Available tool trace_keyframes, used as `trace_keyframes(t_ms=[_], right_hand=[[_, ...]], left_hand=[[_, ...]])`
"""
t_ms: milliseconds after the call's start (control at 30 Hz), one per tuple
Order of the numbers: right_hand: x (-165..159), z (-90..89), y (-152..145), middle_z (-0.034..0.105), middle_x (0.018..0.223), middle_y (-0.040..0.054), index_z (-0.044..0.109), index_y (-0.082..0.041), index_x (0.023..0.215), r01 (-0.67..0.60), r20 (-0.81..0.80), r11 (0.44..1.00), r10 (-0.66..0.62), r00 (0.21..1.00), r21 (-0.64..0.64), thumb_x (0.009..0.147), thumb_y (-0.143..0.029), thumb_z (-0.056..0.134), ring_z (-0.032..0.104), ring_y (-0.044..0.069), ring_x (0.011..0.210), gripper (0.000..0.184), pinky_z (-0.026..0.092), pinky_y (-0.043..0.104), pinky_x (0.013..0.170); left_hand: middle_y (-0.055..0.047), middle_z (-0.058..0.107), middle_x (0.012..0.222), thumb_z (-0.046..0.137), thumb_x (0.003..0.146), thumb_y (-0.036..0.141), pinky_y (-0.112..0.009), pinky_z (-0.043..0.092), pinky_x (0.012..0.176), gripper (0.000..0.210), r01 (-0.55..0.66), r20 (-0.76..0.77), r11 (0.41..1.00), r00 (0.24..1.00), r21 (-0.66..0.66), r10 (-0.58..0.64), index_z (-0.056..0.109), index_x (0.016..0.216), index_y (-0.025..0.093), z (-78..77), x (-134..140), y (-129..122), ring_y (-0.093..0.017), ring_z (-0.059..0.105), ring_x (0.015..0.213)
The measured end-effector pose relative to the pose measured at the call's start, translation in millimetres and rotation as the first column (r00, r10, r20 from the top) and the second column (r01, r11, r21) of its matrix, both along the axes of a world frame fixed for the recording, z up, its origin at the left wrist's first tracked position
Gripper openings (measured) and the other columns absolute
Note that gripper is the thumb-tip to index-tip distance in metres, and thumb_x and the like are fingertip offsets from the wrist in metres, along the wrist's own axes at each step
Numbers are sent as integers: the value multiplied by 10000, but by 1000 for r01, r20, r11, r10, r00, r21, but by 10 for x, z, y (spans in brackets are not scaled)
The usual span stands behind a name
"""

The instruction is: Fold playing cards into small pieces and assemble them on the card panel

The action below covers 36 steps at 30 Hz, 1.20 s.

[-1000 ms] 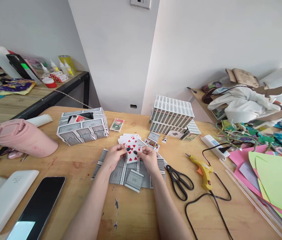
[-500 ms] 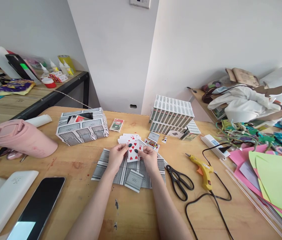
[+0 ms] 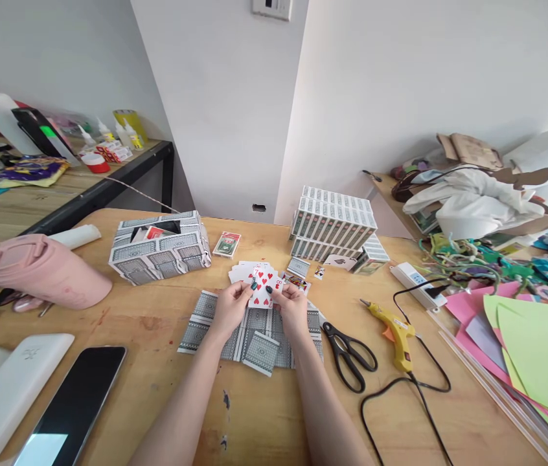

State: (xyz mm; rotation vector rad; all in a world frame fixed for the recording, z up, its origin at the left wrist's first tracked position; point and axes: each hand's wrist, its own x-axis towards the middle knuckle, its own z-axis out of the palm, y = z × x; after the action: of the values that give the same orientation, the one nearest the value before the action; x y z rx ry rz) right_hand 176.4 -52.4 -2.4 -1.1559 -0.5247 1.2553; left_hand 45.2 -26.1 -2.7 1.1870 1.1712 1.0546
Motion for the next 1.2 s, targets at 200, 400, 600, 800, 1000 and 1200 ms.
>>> trace_keyframes(t_ms=[200, 400, 600, 800, 1000, 1200], right_hand=[[6, -38, 1, 641, 579, -1, 511, -185, 618, -20, 38, 1000, 20, 999, 0, 476, -400, 773, 548, 130, 472, 367, 444, 254, 466], [-34, -49, -2, 636, 570, 2, 526, -177, 615, 9, 62, 1000, -10, 998, 14, 469, -405, 772, 533, 124, 459, 366, 449, 263, 480], [-22, -17, 5, 639, 593, 6, 527, -180, 612, 84, 13, 996, -85, 996, 34, 494, -376, 765, 538, 129, 497, 331, 456, 270, 522], [-16, -11, 10, 618, 577, -2, 518, -184, 610, 130, 29, 989, -132, 991, 69, 511, -394, 752, 521, 124, 503, 329, 446, 262, 511], [-25, -12, -1, 631, 599, -7, 538, -183, 615, 115, 4, 990, -116, 993, 77, 512, -367, 757, 529, 120, 507, 304, 455, 267, 539], [-32, -8, -10, 633, 600, -8, 546, -173, 608, 141, -6, 986, -141, 990, 86, 517, -331, 760, 524, 109, 503, 281, 446, 251, 530]], left_hand=[[23, 504, 552, 569, 686, 371, -213, 315, 517, 221, -49, -94, 995, 994, 87, 57, 542, 610, 166, 41, 24, -36, -115, 428, 534], [32, 484, 531, 541, 711, 336, -219, 320, 536, 205, -105, -207, 975, 967, 196, 146, 475, 582, 192, 70, 67, -75, -117, 417, 519], [24, 486, 579, 538, 726, 364, -211, 329, 542, 209, -4, -124, 989, 992, 145, 22, 518, 635, 177, 61, 57, -66, -119, 426, 561], [14, 510, 608, 549, 724, 409, -216, 348, 580, 252, 98, -88, 991, 992, 88, -90, 533, 644, 171, 91, 19, -44, -131, 453, 603], [36, 453, 559, 522, 748, 376, -212, 311, 533, 246, 108, -167, 982, 983, 157, -82, 497, 604, 178, 59, 1, -32, -113, 407, 541], [38, 441, 516, 478, 764, 306, -225, 270, 503, 204, 81, -304, 973, 953, 216, -11, 454, 595, 195, 59, 28, -51, -116, 385, 486]])
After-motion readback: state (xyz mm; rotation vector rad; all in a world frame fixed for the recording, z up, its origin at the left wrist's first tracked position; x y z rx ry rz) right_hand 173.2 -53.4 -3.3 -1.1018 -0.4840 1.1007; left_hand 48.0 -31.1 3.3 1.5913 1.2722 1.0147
